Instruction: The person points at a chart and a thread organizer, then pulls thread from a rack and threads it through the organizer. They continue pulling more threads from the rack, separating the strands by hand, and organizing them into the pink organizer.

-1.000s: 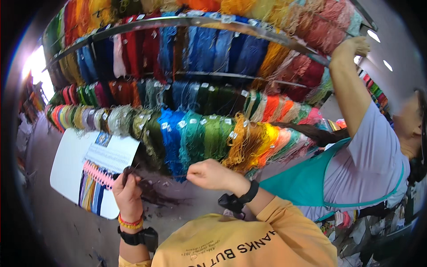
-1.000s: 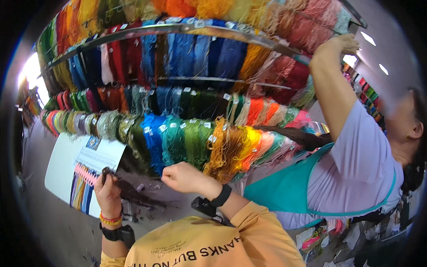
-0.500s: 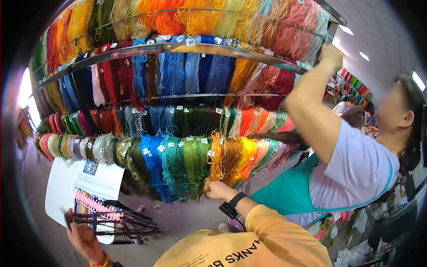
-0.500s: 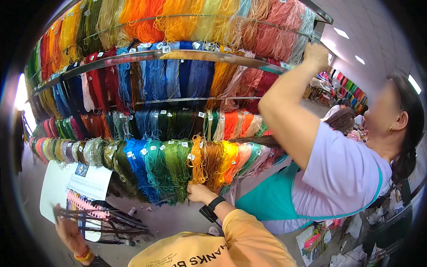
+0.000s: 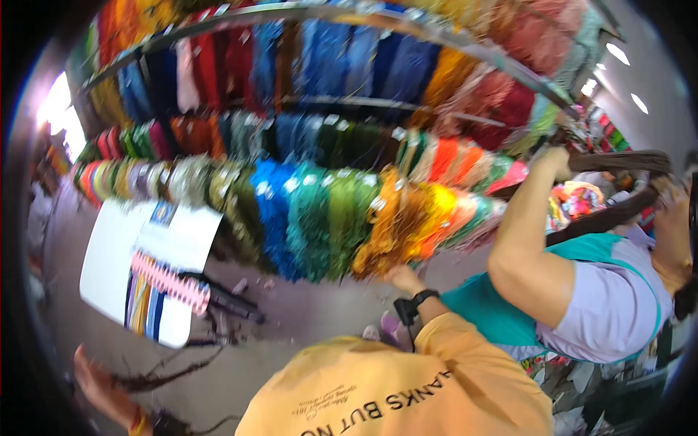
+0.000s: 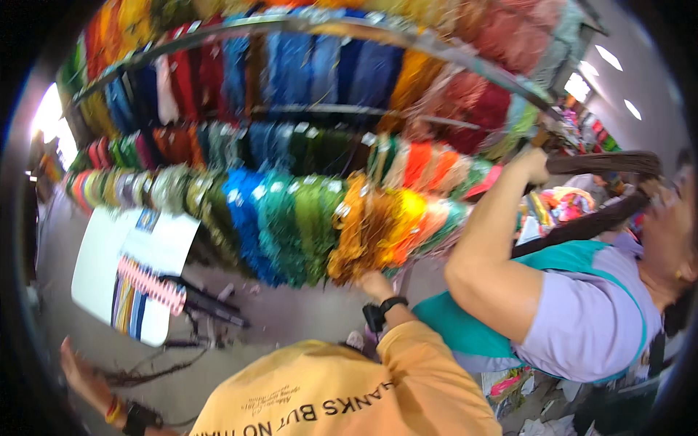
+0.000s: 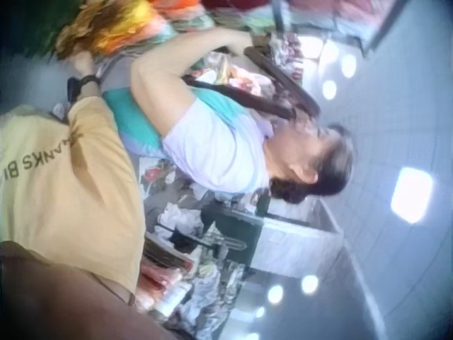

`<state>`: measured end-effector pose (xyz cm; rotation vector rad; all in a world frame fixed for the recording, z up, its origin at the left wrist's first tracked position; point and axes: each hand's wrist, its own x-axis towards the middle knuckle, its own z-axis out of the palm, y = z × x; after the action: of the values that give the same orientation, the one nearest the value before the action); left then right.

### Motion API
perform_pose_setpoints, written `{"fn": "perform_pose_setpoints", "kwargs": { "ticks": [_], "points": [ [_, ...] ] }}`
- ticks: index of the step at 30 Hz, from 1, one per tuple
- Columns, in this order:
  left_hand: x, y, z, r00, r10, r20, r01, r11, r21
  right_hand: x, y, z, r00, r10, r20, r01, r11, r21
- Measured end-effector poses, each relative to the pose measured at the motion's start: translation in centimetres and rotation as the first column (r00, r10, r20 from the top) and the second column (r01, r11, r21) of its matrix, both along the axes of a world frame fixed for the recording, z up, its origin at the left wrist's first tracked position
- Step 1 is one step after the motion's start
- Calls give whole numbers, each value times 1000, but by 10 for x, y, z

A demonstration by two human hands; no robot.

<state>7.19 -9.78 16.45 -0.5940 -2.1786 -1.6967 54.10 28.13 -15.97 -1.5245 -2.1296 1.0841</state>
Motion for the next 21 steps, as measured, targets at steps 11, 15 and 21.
{"fn": "perform_pose_setpoints", "kwargs": {
  "ticks": [11,15,21],
  "points": [
    [107,119,-69,358,-778,516,934,304,-190,-135,-40,184,722,-26,-691,-486,692,-534],
    [102,131,-90,443,-764,469,886,292,-361,-143,-44,196,763,208,-612,-557,693,-459],
    [91,149,-109,-315,-703,637,587,384,713,-158,-59,198,882,239,407,-472,462,751]
  ]
}}
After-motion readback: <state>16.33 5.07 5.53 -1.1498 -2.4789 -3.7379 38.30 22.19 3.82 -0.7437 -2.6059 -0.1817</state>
